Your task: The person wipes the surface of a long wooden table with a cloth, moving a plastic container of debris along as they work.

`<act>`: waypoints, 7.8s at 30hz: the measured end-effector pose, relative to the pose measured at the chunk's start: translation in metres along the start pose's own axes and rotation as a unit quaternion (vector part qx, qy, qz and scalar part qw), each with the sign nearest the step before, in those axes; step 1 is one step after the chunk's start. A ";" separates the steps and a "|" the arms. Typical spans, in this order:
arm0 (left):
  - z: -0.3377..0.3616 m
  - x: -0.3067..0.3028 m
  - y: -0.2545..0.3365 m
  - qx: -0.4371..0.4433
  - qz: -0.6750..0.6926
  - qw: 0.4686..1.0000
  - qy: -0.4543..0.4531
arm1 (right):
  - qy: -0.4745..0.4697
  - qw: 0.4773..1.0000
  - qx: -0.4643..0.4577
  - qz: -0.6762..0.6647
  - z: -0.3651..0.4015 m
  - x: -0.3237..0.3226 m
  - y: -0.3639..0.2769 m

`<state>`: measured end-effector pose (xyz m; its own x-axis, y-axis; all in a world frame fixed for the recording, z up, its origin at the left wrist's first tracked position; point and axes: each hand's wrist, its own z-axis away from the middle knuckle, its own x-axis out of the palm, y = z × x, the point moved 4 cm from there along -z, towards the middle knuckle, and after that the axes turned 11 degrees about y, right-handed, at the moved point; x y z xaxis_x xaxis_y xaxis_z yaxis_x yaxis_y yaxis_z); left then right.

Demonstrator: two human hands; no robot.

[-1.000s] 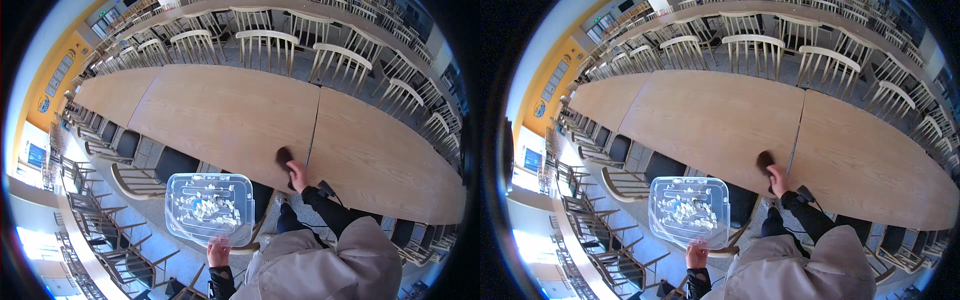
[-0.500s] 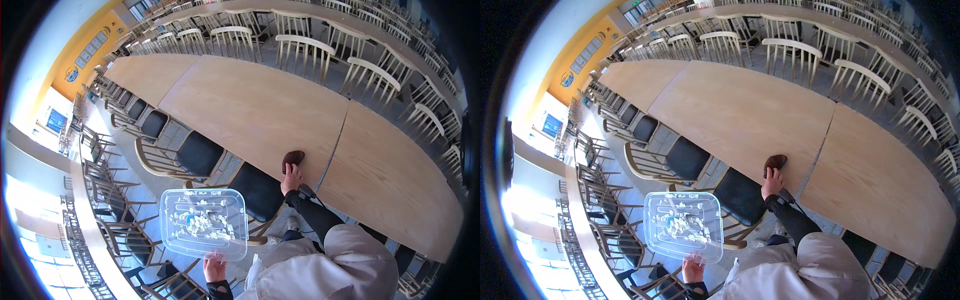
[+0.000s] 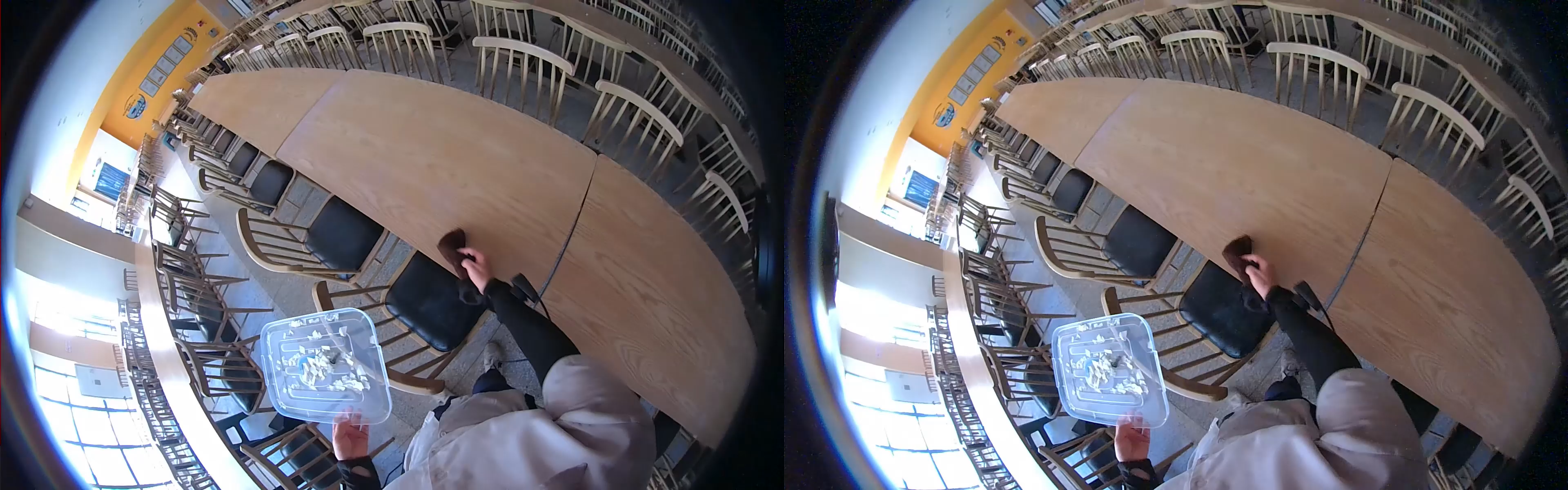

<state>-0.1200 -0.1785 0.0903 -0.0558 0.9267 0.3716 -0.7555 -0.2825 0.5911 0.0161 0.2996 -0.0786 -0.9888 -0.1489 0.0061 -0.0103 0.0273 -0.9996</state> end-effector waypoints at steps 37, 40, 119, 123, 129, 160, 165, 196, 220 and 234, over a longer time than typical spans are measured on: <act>-0.135 -0.028 0.135 -0.065 -0.119 0.981 -0.136 | 0.120 0.870 0.426 -0.218 0.314 0.003 -0.048; -0.125 -0.040 0.131 -0.061 -0.102 0.986 -0.117 | 0.127 0.839 0.469 -0.244 0.314 -0.028 -0.043; -0.446 0.306 0.217 -0.178 -0.358 0.889 -0.221 | 0.318 0.822 0.021 0.471 -0.028 0.230 -0.033; -0.457 0.304 0.225 -0.194 -0.353 0.888 -0.220 | 0.267 0.861 0.006 0.433 -0.063 0.275 -0.039; -0.452 0.309 0.238 -0.194 -0.344 0.891 -0.223 | 0.410 0.898 -0.077 0.140 -0.083 0.218 0.011; -0.451 0.320 0.204 -0.127 -0.282 0.936 -0.168 | 0.208 0.848 -0.063 0.484 -0.193 0.193 -0.021; -0.465 0.321 0.199 -0.194 -0.265 0.923 -0.201 | 0.253 0.919 -0.091 0.289 -0.177 0.205 0.002; -0.459 0.392 0.149 -0.339 -0.175 0.869 -0.315 | 0.573 0.589 0.209 0.530 -0.205 -0.145 0.006; -0.445 0.356 0.150 -0.181 -0.289 0.937 -0.073 | 0.057 0.849 -0.248 0.463 -0.429 0.136 -0.022; -0.480 0.318 0.163 -0.159 -0.268 0.943 -0.113 | -0.056 0.918 -0.223 0.323 -0.222 0.227 -0.044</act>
<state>-0.5746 0.1895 -0.0390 0.5038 0.8286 0.2440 -0.7947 0.3340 0.5068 -0.2408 0.4845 -0.0273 -0.7883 -0.0597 -0.6124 0.4884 0.5447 -0.6818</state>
